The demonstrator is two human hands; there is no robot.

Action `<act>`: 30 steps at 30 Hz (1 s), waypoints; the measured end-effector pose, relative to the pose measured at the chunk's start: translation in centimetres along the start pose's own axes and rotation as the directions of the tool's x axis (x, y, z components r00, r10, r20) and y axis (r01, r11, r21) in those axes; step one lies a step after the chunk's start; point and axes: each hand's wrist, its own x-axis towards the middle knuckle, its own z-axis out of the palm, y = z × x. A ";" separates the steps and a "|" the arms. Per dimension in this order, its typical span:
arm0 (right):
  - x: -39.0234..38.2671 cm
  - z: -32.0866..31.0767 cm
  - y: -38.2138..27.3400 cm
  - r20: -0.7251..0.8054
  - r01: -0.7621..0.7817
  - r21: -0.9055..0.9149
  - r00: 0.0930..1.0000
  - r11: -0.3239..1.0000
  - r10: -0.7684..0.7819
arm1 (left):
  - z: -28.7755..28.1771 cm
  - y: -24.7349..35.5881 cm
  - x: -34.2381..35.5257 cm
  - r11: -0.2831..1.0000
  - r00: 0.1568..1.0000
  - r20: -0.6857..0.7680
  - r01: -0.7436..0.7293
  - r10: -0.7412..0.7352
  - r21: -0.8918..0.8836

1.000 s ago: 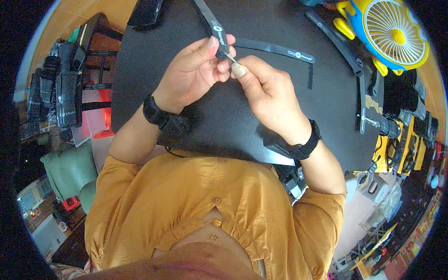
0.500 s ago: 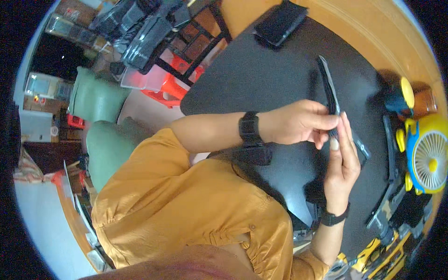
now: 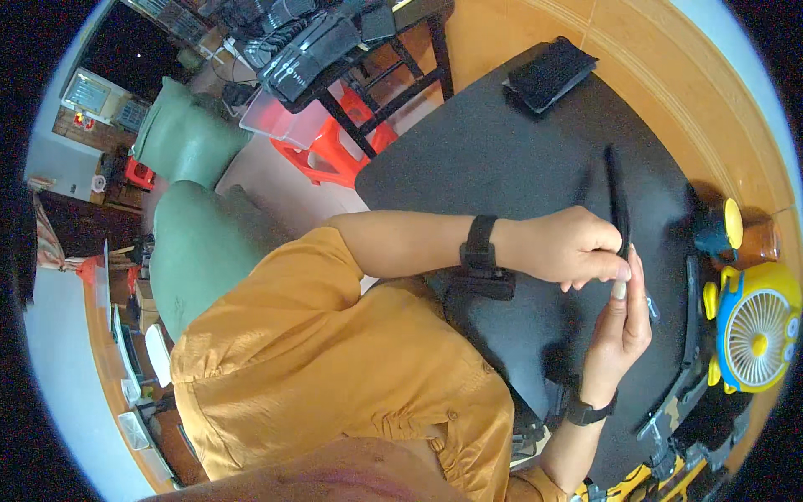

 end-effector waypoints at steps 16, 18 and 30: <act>2.1 -2.5 -1.5 0.006 -0.162 0.378 0.985 0.911 0.173 | 0.0 -1.0 -0.1 0.970 0.990 0.113 0.105 -0.082 -0.219; 1.8 -1.4 -1.2 -0.090 -0.094 0.296 0.988 0.951 0.126 | 0.0 -1.1 0.1 0.966 0.991 0.110 0.096 -0.071 -0.239; 0.5 -0.2 -1.0 0.042 0.123 -0.157 0.992 0.980 -0.118 | -0.1 -1.7 -0.2 0.985 0.992 0.117 0.061 -0.042 -0.161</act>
